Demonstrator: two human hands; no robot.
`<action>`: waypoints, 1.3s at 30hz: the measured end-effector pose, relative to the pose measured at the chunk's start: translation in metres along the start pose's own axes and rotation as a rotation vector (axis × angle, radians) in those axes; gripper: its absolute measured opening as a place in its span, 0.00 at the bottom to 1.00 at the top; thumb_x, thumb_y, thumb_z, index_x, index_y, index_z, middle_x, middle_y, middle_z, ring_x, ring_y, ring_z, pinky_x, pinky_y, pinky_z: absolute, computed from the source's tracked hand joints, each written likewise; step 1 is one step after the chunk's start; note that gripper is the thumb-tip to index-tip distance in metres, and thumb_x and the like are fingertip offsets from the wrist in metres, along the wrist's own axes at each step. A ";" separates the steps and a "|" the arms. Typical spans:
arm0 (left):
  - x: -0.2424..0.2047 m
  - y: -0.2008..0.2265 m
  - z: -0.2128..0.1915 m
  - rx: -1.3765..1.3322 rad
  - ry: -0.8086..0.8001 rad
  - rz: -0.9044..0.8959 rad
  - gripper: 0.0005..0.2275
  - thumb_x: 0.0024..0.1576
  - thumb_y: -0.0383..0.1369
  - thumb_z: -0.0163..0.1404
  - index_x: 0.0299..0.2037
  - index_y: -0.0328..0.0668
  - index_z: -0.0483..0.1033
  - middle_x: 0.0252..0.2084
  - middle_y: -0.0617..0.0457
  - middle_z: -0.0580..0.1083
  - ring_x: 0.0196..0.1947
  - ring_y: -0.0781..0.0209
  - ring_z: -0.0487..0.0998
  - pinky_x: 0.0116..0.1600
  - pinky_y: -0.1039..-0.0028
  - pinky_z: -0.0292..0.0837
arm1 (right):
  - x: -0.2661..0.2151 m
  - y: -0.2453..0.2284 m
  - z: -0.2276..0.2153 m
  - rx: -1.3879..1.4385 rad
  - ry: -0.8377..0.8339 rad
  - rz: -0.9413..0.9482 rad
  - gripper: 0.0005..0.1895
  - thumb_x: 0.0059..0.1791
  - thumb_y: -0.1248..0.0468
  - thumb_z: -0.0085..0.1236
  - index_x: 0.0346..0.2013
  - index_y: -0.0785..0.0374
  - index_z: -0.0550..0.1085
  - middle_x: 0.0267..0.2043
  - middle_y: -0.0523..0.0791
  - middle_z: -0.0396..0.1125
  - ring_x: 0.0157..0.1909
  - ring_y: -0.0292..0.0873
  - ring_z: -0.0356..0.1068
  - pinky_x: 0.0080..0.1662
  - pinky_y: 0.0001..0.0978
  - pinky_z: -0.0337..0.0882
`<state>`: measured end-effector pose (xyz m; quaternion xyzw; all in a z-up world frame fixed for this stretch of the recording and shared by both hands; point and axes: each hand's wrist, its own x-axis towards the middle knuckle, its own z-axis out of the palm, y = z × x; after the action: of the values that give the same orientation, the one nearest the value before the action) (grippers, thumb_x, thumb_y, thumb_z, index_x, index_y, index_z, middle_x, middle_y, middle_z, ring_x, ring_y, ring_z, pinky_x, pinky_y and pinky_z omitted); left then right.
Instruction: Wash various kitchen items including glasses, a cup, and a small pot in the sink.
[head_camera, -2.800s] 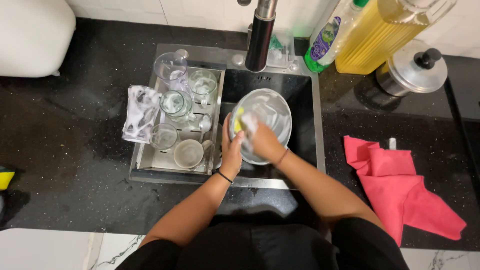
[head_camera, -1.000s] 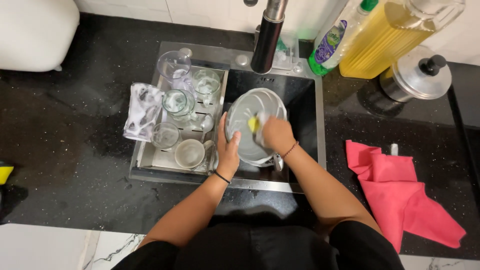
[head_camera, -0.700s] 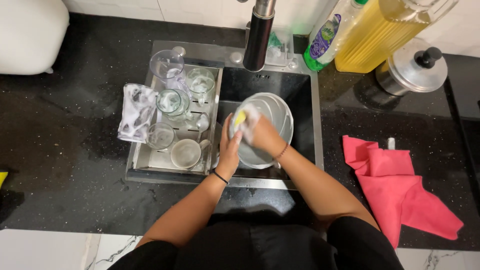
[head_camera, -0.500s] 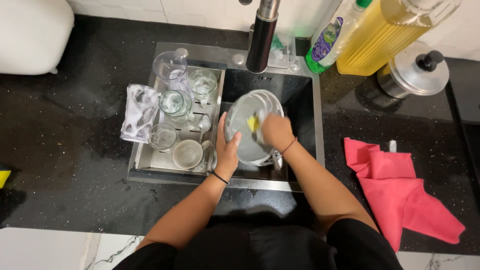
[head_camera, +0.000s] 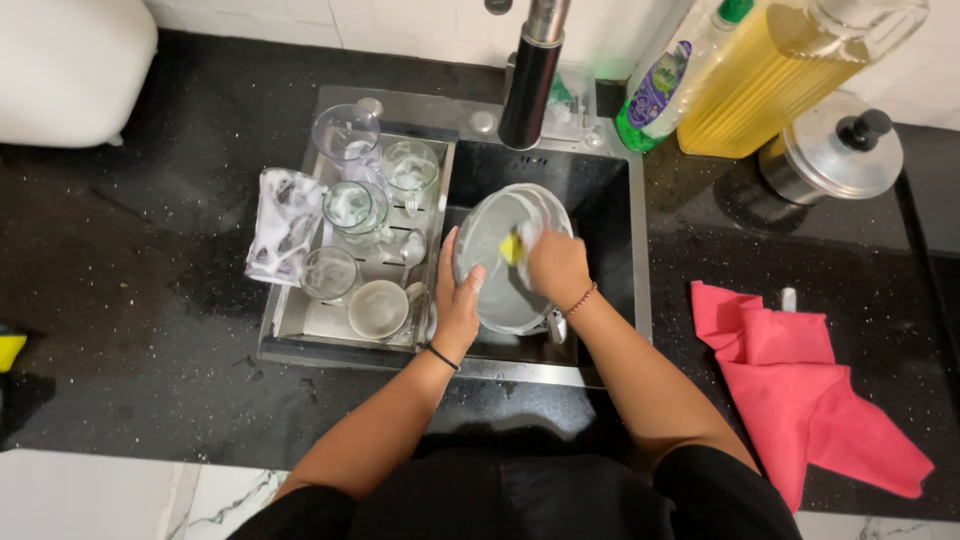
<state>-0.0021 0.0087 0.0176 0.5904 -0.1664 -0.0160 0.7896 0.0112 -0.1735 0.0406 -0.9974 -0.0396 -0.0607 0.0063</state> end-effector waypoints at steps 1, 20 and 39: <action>-0.001 0.003 0.000 0.026 0.018 0.006 0.31 0.64 0.42 0.48 0.74 0.32 0.53 0.71 0.42 0.61 0.70 0.53 0.61 0.73 0.67 0.53 | 0.000 -0.006 -0.009 -0.067 -0.300 0.087 0.24 0.49 0.53 0.58 0.54 0.66 0.72 0.35 0.52 0.72 0.36 0.52 0.74 0.37 0.45 0.73; -0.001 -0.013 0.000 0.136 0.019 0.085 0.30 0.65 0.41 0.47 0.74 0.32 0.53 0.73 0.42 0.59 0.74 0.53 0.58 0.76 0.66 0.50 | -0.019 -0.022 0.010 0.315 -0.403 0.030 0.28 0.46 0.53 0.61 0.59 0.57 0.69 0.43 0.56 0.72 0.43 0.58 0.73 0.45 0.49 0.72; 0.004 -0.024 0.001 -0.138 0.111 -0.146 0.30 0.64 0.44 0.47 0.73 0.34 0.56 0.70 0.43 0.62 0.69 0.53 0.63 0.71 0.66 0.56 | -0.066 -0.032 -0.015 0.729 -0.244 -0.217 0.20 0.49 0.50 0.56 0.48 0.61 0.71 0.45 0.54 0.71 0.46 0.57 0.72 0.49 0.49 0.72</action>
<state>0.0055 -0.0007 -0.0037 0.5450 -0.0777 -0.0523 0.8332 -0.0587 -0.1472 0.0477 -0.9196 -0.1643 0.0759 0.3486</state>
